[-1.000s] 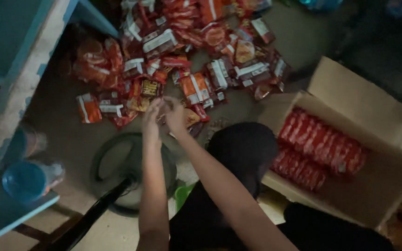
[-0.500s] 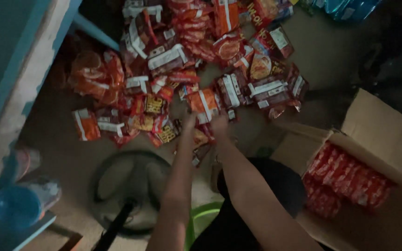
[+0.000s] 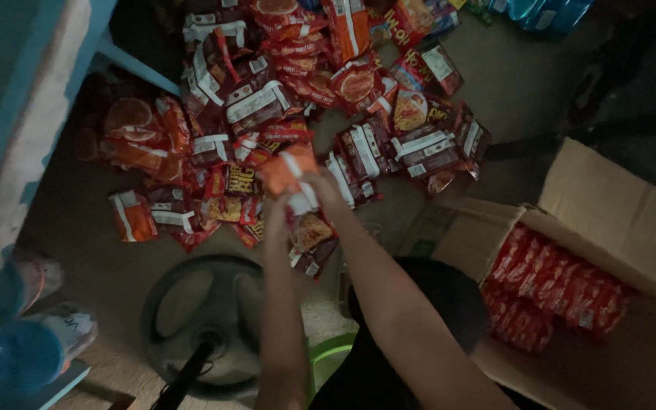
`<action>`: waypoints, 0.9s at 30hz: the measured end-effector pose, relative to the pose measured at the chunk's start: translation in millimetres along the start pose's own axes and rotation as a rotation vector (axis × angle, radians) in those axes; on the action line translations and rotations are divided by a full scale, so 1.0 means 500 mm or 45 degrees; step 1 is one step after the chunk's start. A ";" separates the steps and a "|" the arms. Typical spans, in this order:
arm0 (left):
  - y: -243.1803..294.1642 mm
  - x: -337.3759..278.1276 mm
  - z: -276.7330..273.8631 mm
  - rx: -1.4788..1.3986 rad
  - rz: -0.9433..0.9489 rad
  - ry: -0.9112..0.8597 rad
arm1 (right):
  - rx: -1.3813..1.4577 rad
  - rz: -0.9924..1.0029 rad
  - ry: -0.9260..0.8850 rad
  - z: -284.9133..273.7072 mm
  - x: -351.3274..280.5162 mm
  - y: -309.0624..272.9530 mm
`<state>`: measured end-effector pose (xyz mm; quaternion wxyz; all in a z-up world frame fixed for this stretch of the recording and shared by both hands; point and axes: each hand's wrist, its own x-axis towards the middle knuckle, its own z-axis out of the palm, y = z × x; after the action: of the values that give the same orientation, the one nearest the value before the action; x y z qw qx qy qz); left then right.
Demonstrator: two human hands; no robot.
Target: Sorting and packing individual packets of instant noodles from a pile on the floor into a cardboard box.
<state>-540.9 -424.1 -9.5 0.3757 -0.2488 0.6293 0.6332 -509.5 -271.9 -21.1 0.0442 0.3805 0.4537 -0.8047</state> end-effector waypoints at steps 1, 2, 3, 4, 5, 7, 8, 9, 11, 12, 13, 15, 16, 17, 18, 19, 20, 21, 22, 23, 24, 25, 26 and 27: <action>0.005 0.012 -0.029 0.000 0.011 -0.001 | 0.001 -0.010 -0.005 0.039 -0.008 -0.032; 0.010 0.024 -0.053 -0.106 0.173 0.032 | -0.207 -0.013 -0.029 0.074 -0.017 -0.067; 0.014 0.035 -0.076 -0.213 0.335 0.065 | -0.415 -0.017 -0.050 0.108 -0.029 -0.102; 0.024 0.025 -0.092 -0.212 0.339 0.060 | -0.413 -0.023 -0.047 0.136 -0.082 -0.162; 0.033 0.014 -0.109 -0.511 0.458 -0.052 | -0.539 -0.043 -0.103 0.164 -0.136 -0.220; 0.088 -0.053 -0.126 -0.806 0.586 -0.172 | -0.660 -0.076 -0.163 0.196 -0.225 -0.299; 0.139 -0.105 -0.114 -1.041 0.590 -0.403 | -0.887 -0.436 -0.184 0.196 -0.256 -0.329; 0.188 -0.159 -0.103 -1.269 0.583 -0.641 | -1.105 -0.801 -0.198 0.196 -0.287 -0.358; 0.212 -0.246 -0.073 -1.016 0.681 -0.716 | -1.221 -1.103 -0.199 0.167 -0.448 -0.452; 0.226 -0.285 -0.045 -0.765 0.767 -0.797 | -1.341 -1.406 -0.187 0.143 -0.529 -0.505; 0.247 -0.364 -0.005 -0.761 0.769 -0.814 | -1.344 -1.415 -0.170 0.106 -0.593 -0.506; 0.290 -0.514 0.090 -0.816 0.224 -1.186 | -1.598 -1.818 0.040 0.025 -0.721 -0.512; 0.271 -0.548 0.113 -0.806 0.213 -1.219 | -1.614 -1.821 0.076 -0.021 -0.760 -0.495; 0.250 -0.581 0.139 -0.963 -0.108 -1.320 | -1.722 -1.888 0.175 -0.070 -0.799 -0.477; 0.219 -0.618 0.161 -1.100 -0.460 -1.388 | -1.825 -1.932 0.281 -0.121 -0.844 -0.448; 0.178 -0.635 0.183 -1.079 -0.493 -1.403 | -1.834 -1.912 0.322 -0.158 -0.884 -0.428; 0.133 -0.653 0.197 -0.772 -0.210 -1.418 | -1.804 -1.932 0.429 -0.190 -0.927 -0.400; 0.088 -0.672 0.210 -0.464 0.071 -1.422 | -1.775 -1.952 0.537 -0.221 -0.970 -0.371; 0.086 -0.732 0.238 -0.442 0.050 -1.451 | -1.782 -1.938 0.584 -0.245 -1.002 -0.355; 0.084 -0.794 0.264 -0.301 0.339 -1.478 | -1.467 -1.663 0.754 -0.268 -1.035 -0.338; 0.080 -0.856 0.283 -0.165 0.629 -1.491 | -1.142 -1.386 0.890 -0.288 -1.067 -0.319; 0.056 -0.873 0.299 -0.150 0.611 -1.520 | -1.137 -1.377 0.928 -0.307 -1.083 -0.301; 0.026 -0.897 0.302 -0.145 0.481 -1.572 | -0.313 -1.162 0.811 -0.322 -1.106 -0.271; -0.005 -0.920 0.304 -0.139 0.350 -1.620 | 0.492 -0.903 0.668 -0.335 -1.129 -0.240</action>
<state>-242.0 -349.6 364.2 0.5773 0.2385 0.2772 0.7301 -64.9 -228.3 380.7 -0.4205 0.3936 0.3936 -0.7165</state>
